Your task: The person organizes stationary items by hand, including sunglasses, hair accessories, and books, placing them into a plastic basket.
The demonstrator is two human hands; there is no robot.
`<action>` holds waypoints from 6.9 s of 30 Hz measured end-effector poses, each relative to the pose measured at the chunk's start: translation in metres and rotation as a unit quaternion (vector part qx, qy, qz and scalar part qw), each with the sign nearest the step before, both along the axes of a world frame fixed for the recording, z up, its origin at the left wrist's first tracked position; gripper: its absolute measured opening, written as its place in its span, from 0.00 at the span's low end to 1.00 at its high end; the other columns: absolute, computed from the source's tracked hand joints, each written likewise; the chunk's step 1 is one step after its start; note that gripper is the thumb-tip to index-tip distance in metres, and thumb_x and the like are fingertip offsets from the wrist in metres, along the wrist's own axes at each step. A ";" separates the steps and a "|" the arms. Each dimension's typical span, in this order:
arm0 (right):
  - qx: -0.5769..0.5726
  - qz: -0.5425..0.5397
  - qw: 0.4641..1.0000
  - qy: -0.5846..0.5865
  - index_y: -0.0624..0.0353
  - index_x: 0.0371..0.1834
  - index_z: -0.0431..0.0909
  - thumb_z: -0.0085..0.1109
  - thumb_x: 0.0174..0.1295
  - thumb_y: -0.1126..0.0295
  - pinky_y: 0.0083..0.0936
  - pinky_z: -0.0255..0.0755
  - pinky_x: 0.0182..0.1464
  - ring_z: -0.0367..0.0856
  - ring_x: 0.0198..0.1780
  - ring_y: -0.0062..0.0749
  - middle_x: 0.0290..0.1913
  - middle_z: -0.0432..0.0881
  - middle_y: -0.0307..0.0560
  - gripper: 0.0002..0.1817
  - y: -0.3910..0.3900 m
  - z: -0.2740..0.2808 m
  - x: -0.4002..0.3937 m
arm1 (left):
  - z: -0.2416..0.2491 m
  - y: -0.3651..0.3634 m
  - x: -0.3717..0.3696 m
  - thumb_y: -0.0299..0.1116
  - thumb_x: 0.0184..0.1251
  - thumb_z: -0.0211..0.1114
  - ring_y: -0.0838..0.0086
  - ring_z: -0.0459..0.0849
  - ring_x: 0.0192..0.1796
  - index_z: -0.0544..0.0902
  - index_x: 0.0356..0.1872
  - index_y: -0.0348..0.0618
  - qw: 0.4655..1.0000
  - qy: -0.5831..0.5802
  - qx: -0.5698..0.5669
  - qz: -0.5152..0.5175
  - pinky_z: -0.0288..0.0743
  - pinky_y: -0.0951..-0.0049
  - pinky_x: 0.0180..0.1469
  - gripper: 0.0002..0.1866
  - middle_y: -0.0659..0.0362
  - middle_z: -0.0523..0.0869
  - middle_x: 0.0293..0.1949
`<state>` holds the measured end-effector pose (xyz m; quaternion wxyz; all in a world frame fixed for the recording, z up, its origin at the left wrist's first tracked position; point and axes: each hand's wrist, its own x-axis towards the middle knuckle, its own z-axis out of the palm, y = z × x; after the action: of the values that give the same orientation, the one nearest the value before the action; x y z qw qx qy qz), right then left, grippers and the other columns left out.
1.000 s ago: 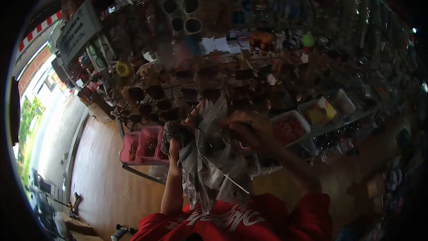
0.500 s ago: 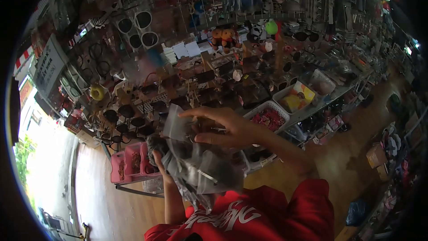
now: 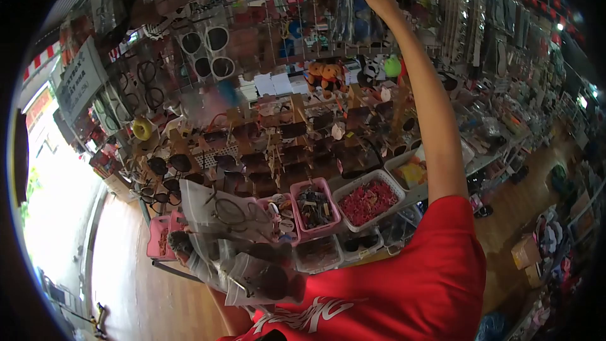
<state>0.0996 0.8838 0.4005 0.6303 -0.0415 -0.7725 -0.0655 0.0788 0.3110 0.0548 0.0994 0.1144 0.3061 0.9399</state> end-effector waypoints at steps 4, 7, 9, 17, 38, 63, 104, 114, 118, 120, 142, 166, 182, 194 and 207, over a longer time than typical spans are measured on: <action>-0.032 0.004 0.997 -0.066 0.64 0.39 0.79 0.46 0.68 0.59 0.25 0.68 0.24 0.72 0.18 0.27 0.16 0.75 0.43 0.18 0.009 0.019 -0.006 | -0.006 -0.012 0.005 0.63 0.57 0.56 0.72 0.70 0.54 0.64 0.58 0.41 0.999 -0.015 0.001 0.043 0.60 0.71 0.60 0.38 0.59 0.71 0.51; 0.026 0.086 0.996 -0.014 0.63 0.38 0.79 0.46 0.68 0.61 0.24 0.67 0.23 0.73 0.18 0.26 0.17 0.76 0.43 0.16 0.008 0.026 -0.007 | -0.010 -0.015 0.010 0.62 0.57 0.56 0.72 0.70 0.54 0.64 0.58 0.41 0.998 -0.025 0.005 0.058 0.60 0.71 0.60 0.38 0.59 0.71 0.51; 0.018 0.092 0.996 0.007 0.66 0.40 0.79 0.48 0.67 0.66 0.24 0.65 0.22 0.71 0.18 0.22 0.18 0.73 0.42 0.14 0.011 0.041 -0.007 | -0.011 -0.014 0.011 0.62 0.57 0.56 0.72 0.70 0.54 0.64 0.58 0.41 0.998 -0.027 0.009 0.064 0.61 0.71 0.60 0.38 0.59 0.71 0.51; 0.036 0.113 0.990 0.081 0.69 0.41 0.78 0.47 0.68 0.70 0.22 0.60 0.18 0.64 0.13 0.22 0.14 0.68 0.42 0.13 -0.052 0.034 0.061 | -0.011 -0.007 0.009 0.61 0.58 0.56 0.71 0.71 0.54 0.65 0.58 0.41 0.998 -0.034 0.006 0.058 0.61 0.70 0.59 0.37 0.59 0.72 0.51; -0.365 0.365 0.847 -0.125 0.71 0.36 0.78 0.48 0.62 0.72 0.26 0.69 0.42 0.77 0.35 0.35 0.33 0.79 0.51 0.12 -0.387 -0.306 0.117 | -0.018 -0.161 0.068 0.59 0.59 0.56 0.71 0.72 0.54 0.65 0.58 0.42 0.953 -0.057 -0.019 0.298 0.64 0.69 0.59 0.35 0.57 0.73 0.51; -0.265 0.675 0.634 -0.269 0.71 0.44 0.74 0.43 0.67 0.73 0.17 0.63 0.23 0.68 0.20 0.21 0.31 0.73 0.48 0.13 -0.841 -0.359 -0.159 | -0.041 -0.547 0.025 0.56 0.61 0.57 0.69 0.74 0.54 0.66 0.58 0.43 0.856 -0.084 0.009 0.510 0.66 0.67 0.58 0.32 0.56 0.74 0.51; -0.414 0.335 0.840 -0.106 0.75 0.45 0.74 0.41 0.68 0.69 0.19 0.65 0.25 0.71 0.27 0.25 0.40 0.77 0.52 0.17 -0.999 -0.394 -1.057 | -0.038 -0.732 -1.115 0.49 0.69 0.50 0.78 0.73 0.51 0.65 0.60 0.39 0.991 0.058 -0.089 0.085 0.64 0.75 0.57 0.27 0.60 0.75 0.49; -0.306 0.406 0.849 -0.142 0.68 0.40 0.79 0.46 0.60 0.79 0.27 0.72 0.36 0.79 0.36 0.35 0.34 0.79 0.51 0.11 -0.916 -0.353 -1.300 | -0.032 -0.641 -1.351 0.51 0.68 0.49 0.74 0.73 0.51 0.66 0.59 0.41 0.985 -0.072 -0.056 0.144 0.64 0.72 0.57 0.27 0.60 0.75 0.50; -0.379 0.391 0.828 -0.137 0.65 0.40 0.80 0.48 0.57 0.83 0.20 0.69 0.30 0.76 0.29 0.26 0.30 0.77 0.46 0.11 -0.875 -0.354 -1.380 | -0.051 -0.594 -1.474 0.51 0.68 0.49 0.73 0.73 0.51 0.66 0.59 0.41 0.983 -0.093 -0.073 0.140 0.64 0.71 0.57 0.27 0.60 0.74 0.50; -0.395 0.372 0.833 -0.110 0.66 0.40 0.79 0.48 0.58 0.84 0.17 0.68 0.28 0.75 0.27 0.22 0.30 0.76 0.45 0.11 -0.847 -0.358 -1.430 | -0.059 -0.568 -1.543 0.52 0.68 0.49 0.73 0.72 0.52 0.66 0.60 0.41 0.983 -0.097 -0.087 0.130 0.64 0.71 0.57 0.28 0.59 0.74 0.51; -0.512 0.126 0.844 0.096 0.70 0.39 0.75 0.44 0.65 0.78 0.18 0.65 0.23 0.73 0.22 0.24 0.33 0.73 0.49 0.08 -0.502 -0.380 -1.764 | -0.069 -0.104 -2.042 0.53 0.67 0.49 0.69 0.70 0.55 0.64 0.61 0.43 0.978 -0.101 -0.167 -0.068 0.62 0.67 0.59 0.29 0.58 0.71 0.54; -0.488 -0.016 0.850 0.197 0.70 0.42 0.76 0.45 0.63 0.83 0.16 0.68 0.25 0.75 0.25 0.24 0.35 0.74 0.49 0.10 -0.025 -0.351 -2.073 | -0.042 0.519 -2.386 0.54 0.66 0.49 0.65 0.68 0.58 0.62 0.63 0.44 0.950 -0.048 -0.174 -0.256 0.60 0.62 0.61 0.31 0.56 0.67 0.58; -0.425 -0.238 0.805 0.340 0.69 0.39 0.76 0.45 0.66 0.73 0.15 0.64 0.22 0.69 0.22 0.19 0.33 0.72 0.44 0.10 0.327 -0.382 -2.074 | -0.054 0.942 -2.395 0.55 0.65 0.49 0.62 0.66 0.60 0.61 0.64 0.45 0.905 -0.021 -0.190 -0.380 0.59 0.59 0.63 0.32 0.55 0.65 0.61; -0.499 -0.253 0.761 0.329 0.68 0.40 0.79 0.48 0.62 0.77 0.17 0.63 0.24 0.70 0.25 0.21 0.30 0.75 0.45 0.10 0.553 -0.401 -2.061 | -0.054 1.247 -2.399 0.55 0.65 0.48 0.60 0.65 0.62 0.60 0.65 0.46 0.903 -0.029 -0.209 -0.373 0.58 0.56 0.64 0.33 0.54 0.63 0.63; -0.392 -0.462 0.730 0.316 0.69 0.38 0.77 0.47 0.65 0.73 0.15 0.65 0.22 0.70 0.23 0.20 0.30 0.71 0.44 0.11 0.812 -0.374 -1.980 | -0.017 1.602 -2.234 0.55 0.64 0.49 0.62 0.60 0.67 0.60 0.66 0.43 0.825 0.006 -0.249 -0.507 0.56 0.61 0.67 0.35 0.54 0.61 0.66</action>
<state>-1.8801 1.6960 0.0265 0.6577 -0.6551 -0.3712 -0.0226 -2.1549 1.9126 0.0382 0.5852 0.2301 0.4296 0.6481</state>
